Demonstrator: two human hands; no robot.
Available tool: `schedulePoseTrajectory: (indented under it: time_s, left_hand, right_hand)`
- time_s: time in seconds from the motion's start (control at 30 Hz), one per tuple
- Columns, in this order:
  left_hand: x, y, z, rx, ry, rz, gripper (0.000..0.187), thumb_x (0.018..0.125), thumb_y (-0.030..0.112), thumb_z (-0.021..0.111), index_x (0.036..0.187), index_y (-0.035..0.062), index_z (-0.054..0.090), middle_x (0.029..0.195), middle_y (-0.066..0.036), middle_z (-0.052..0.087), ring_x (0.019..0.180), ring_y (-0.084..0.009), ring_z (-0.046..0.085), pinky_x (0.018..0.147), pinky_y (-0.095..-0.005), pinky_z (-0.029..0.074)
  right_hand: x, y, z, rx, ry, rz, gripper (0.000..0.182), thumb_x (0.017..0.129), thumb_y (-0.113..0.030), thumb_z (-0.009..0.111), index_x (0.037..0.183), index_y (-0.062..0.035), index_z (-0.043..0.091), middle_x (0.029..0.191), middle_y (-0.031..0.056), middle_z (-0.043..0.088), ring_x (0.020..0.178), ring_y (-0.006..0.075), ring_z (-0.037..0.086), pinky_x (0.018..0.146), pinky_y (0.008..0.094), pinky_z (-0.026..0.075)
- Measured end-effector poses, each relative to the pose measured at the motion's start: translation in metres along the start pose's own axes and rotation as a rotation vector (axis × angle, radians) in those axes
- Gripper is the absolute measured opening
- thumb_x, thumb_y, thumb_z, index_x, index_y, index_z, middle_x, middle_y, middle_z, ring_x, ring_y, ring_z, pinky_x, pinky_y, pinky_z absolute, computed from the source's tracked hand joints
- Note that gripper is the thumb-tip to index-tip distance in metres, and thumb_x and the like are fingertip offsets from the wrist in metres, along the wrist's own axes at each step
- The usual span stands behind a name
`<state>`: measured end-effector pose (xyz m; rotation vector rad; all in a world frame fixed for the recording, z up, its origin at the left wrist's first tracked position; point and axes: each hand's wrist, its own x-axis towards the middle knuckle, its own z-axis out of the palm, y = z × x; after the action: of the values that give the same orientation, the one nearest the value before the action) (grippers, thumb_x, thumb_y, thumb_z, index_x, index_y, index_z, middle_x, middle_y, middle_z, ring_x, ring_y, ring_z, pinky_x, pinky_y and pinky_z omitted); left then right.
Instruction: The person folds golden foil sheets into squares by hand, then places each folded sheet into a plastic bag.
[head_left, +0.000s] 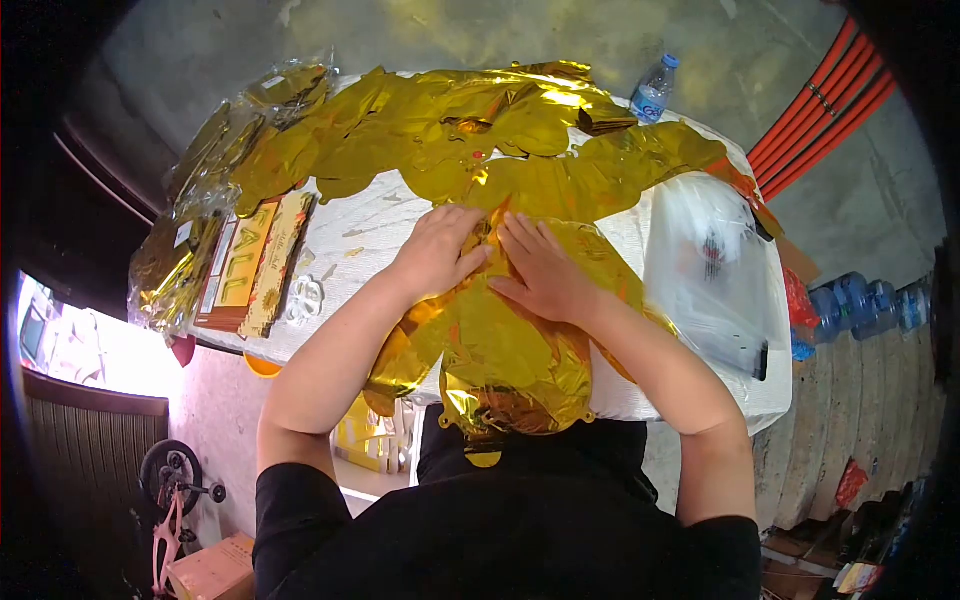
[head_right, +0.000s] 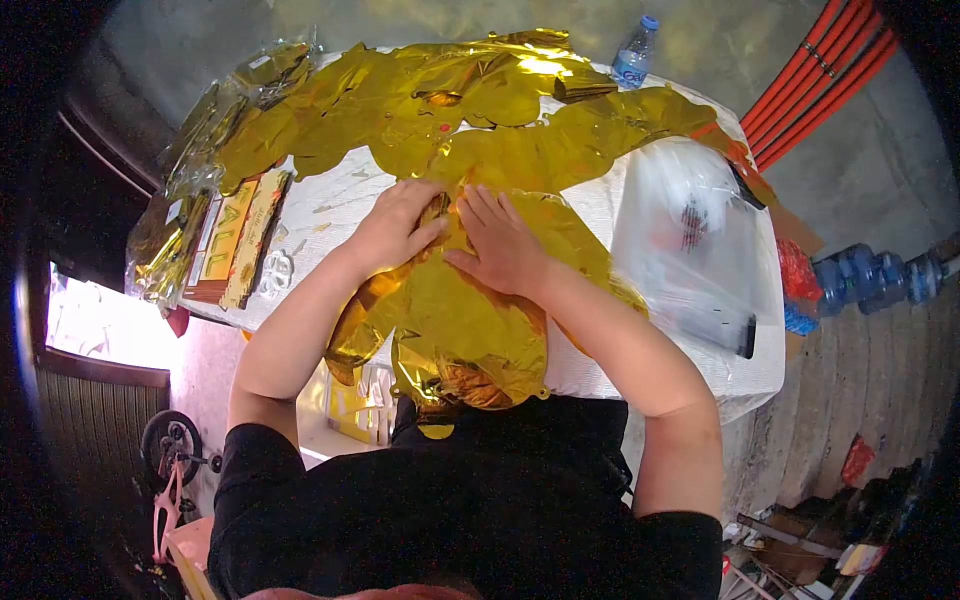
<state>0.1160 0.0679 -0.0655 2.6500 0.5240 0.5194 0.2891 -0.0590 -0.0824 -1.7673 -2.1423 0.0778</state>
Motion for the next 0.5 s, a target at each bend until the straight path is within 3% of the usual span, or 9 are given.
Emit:
schedulePoseTrajectory:
  time_s: [0.5]
  left_hand:
    - [0.001,0.001,-0.005,-0.035,0.017,-0.011,0.059,0.087,0.025,0.061,0.136,0.0032,0.037,0.12,-0.022,0.053,0.113,-0.0371,0.049,0.098,-0.0424,0.038]
  right_hand:
    - [0.016,-0.012,0.007,-0.037,-0.04,0.065,0.074,0.09,-0.047,0.052,0.138,0.0064,0.034,0.147,0.0246,0.028,0.139,0.0365,0.023,0.113,0.0486,0.016]
